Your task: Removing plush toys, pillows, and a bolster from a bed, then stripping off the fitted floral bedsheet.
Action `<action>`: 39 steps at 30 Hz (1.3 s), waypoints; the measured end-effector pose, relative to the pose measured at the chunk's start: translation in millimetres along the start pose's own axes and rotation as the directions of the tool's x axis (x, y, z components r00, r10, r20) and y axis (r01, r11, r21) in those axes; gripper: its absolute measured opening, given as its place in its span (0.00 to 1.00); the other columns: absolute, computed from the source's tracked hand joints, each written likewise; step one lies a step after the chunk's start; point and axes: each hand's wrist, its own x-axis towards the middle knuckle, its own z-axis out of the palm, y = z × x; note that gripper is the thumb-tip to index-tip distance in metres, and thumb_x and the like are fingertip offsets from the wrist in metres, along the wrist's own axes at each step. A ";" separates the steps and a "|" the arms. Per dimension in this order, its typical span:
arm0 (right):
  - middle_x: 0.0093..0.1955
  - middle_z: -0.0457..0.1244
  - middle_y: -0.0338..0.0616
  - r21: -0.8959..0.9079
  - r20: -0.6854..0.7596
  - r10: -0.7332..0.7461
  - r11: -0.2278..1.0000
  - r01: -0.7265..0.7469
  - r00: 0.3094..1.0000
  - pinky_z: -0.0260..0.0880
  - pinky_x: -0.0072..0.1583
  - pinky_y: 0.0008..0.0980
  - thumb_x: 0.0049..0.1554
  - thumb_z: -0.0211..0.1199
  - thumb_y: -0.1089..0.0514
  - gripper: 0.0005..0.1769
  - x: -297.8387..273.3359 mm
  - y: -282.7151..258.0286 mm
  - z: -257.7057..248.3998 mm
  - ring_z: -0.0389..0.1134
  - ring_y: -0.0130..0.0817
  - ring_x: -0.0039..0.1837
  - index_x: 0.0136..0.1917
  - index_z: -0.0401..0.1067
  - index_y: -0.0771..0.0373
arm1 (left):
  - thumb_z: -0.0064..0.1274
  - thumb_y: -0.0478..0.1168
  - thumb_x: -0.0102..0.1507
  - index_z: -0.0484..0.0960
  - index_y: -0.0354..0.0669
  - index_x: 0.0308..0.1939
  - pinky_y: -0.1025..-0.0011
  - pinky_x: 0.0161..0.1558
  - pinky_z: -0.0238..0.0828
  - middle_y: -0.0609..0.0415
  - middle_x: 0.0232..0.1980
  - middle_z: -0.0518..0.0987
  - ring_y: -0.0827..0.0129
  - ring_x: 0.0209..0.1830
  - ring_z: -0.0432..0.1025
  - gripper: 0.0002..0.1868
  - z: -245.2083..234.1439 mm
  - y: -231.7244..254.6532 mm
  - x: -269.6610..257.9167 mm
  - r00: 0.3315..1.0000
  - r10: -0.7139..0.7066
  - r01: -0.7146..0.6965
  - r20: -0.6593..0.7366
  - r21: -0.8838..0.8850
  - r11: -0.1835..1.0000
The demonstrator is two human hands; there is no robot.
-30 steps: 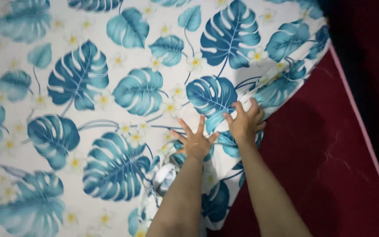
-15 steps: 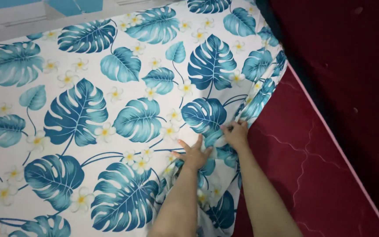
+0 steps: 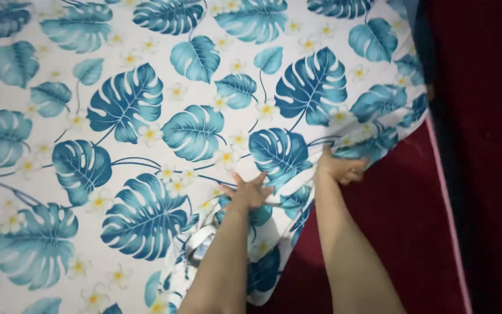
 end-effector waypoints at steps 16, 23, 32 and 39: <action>0.36 0.58 0.31 0.463 0.863 -0.255 0.747 -0.477 0.436 0.60 0.35 0.24 0.58 0.51 0.72 0.36 123.9 -91.9 55.6 0.56 0.20 0.34 0.78 0.64 0.55 | 0.71 0.53 0.48 0.44 0.73 0.79 0.34 0.63 0.51 0.37 0.74 0.59 0.36 0.71 0.54 0.63 -78.4 193.0 -65.7 0.820 0.393 -0.478 -0.417 -0.122 0.870; 0.51 0.69 0.39 0.474 0.820 -0.333 0.850 -0.229 0.465 0.65 0.43 0.22 0.55 0.47 0.76 0.41 81.5 -109.8 32.0 0.68 0.22 0.45 0.79 0.51 0.53 | 0.53 0.38 0.56 0.86 0.49 0.49 0.50 0.52 0.74 0.37 0.46 0.83 0.42 0.50 0.78 0.18 -110.6 168.5 15.6 0.627 0.407 -0.573 -0.665 -0.040 0.819; 0.64 0.69 0.43 0.151 0.695 -0.427 0.873 0.464 0.578 0.69 0.55 0.29 0.53 0.52 0.69 0.38 129.5 -124.5 -13.6 0.72 0.34 0.56 0.76 0.66 0.52 | 0.59 0.50 0.59 0.84 0.59 0.56 0.55 0.57 0.73 0.45 0.53 0.83 0.51 0.56 0.77 0.21 -163.6 168.7 -34.6 0.764 0.524 -0.518 -0.377 0.126 0.846; 0.61 0.67 0.57 0.021 0.678 -0.493 0.754 0.656 0.545 0.69 0.62 0.40 0.55 0.54 0.67 0.34 185.7 -128.4 -0.6 0.70 0.53 0.62 0.74 0.68 0.47 | 0.63 0.53 0.59 0.74 0.58 0.66 0.55 0.58 0.72 0.47 0.65 0.76 0.51 0.61 0.73 0.32 -179.7 216.3 -66.5 0.729 0.505 -0.537 -0.462 0.070 0.840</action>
